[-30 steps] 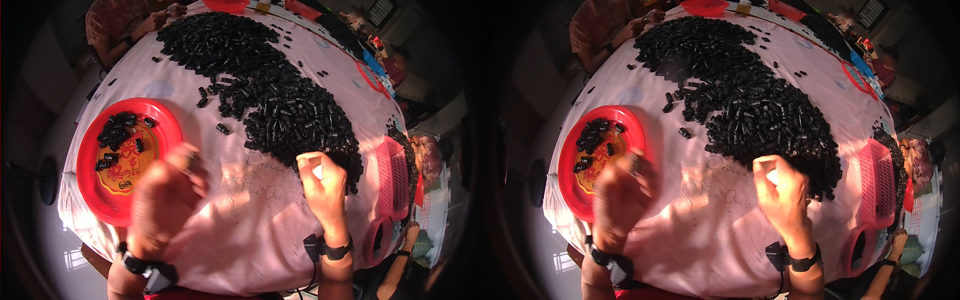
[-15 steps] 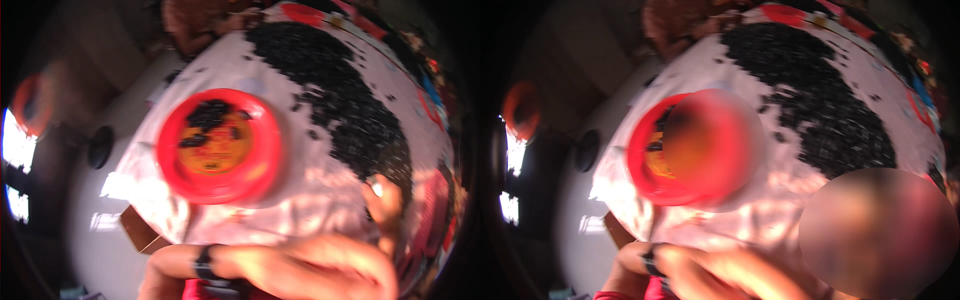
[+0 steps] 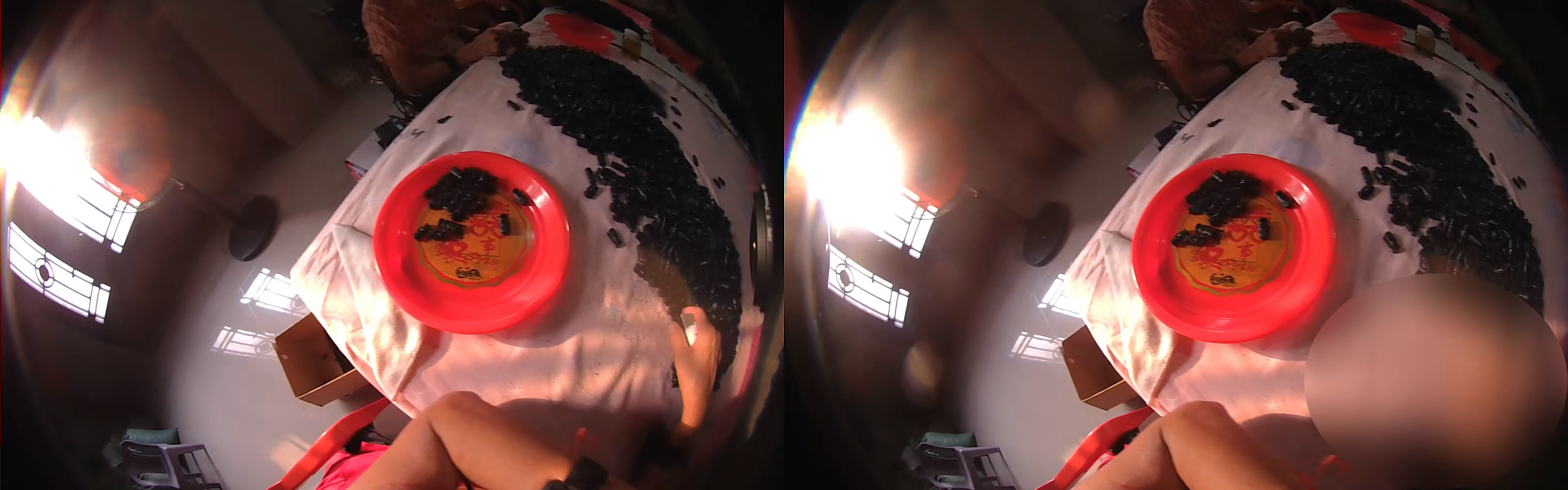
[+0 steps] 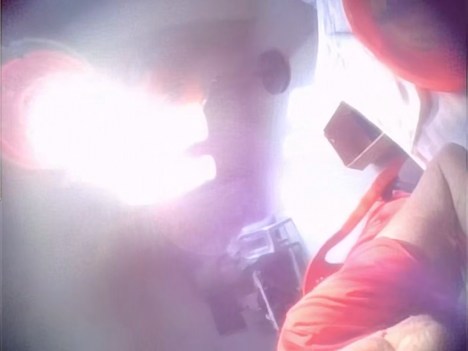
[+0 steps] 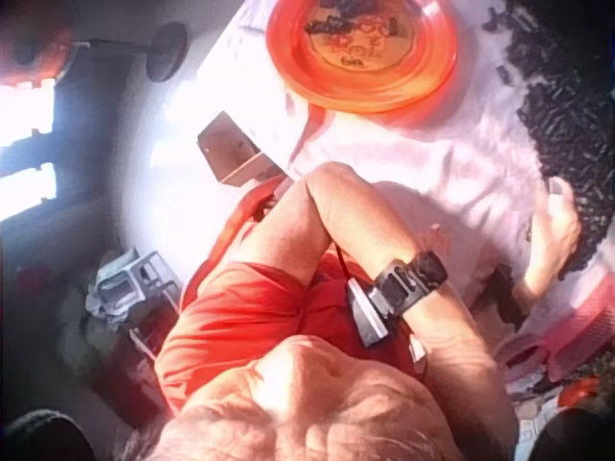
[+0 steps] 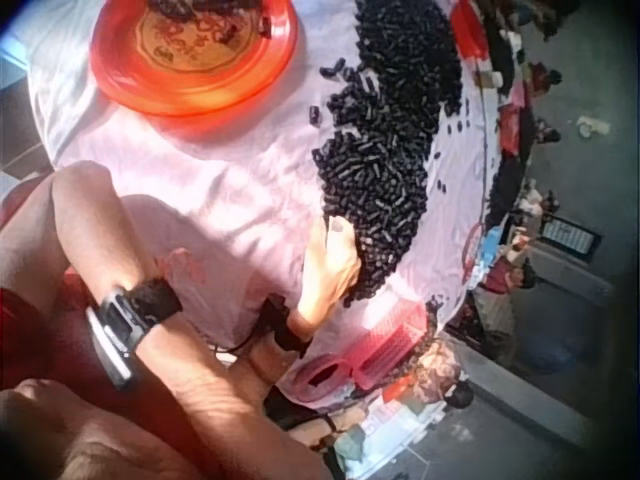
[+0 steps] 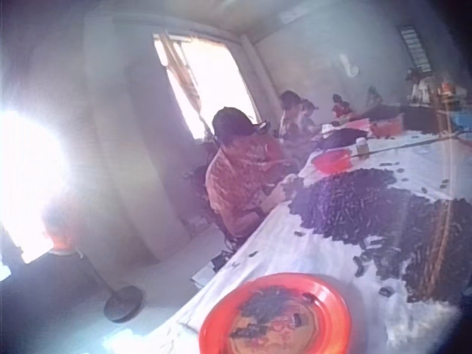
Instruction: Sorting small black plastic components at a workshop table with other workers.
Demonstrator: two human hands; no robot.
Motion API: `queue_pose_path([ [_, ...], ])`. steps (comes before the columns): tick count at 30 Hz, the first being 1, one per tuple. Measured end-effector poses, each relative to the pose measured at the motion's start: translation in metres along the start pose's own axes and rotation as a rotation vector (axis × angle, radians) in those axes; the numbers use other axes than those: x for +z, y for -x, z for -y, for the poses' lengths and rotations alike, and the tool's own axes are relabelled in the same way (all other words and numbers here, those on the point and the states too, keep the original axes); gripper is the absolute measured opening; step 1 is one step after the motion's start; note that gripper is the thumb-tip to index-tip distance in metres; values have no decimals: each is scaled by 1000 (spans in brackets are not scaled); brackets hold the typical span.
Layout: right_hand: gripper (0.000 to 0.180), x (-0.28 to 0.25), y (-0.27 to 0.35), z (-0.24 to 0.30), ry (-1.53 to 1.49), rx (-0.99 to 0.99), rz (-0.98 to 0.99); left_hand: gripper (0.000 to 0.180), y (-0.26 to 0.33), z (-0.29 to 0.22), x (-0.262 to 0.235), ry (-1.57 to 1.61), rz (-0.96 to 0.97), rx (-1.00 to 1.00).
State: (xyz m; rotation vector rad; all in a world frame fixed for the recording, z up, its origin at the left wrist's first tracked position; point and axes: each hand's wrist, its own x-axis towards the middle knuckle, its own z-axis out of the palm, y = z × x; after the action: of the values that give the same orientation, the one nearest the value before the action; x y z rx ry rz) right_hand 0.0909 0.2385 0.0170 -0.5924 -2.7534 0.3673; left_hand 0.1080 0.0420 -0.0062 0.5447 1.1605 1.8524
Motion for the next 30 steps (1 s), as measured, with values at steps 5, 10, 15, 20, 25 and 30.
queue_pose_path([
  [5, 32, -28, 6, 1, 67, 88, 253, 35, 31, -60, -22, 77, 169, -37],
  [10, 16, -8, -1, 24, -173, -48, 157, 30, 24, -86, -10, 258, 461, -68],
  [15, 20, -20, 2, 23, -673, -14, 284, 21, -9, -69, -57, 21, -123, -257],
  [20, 17, -30, 10, 28, -827, -20, 436, 27, -34, -77, -70, 78, -176, -175],
  [25, 19, -26, 13, 37, -664, -116, 470, 24, -34, -64, -82, 158, -54, -177],
  [30, 18, -23, 11, 39, -795, -74, 449, 20, -31, -68, -92, 434, -43, -309],
])
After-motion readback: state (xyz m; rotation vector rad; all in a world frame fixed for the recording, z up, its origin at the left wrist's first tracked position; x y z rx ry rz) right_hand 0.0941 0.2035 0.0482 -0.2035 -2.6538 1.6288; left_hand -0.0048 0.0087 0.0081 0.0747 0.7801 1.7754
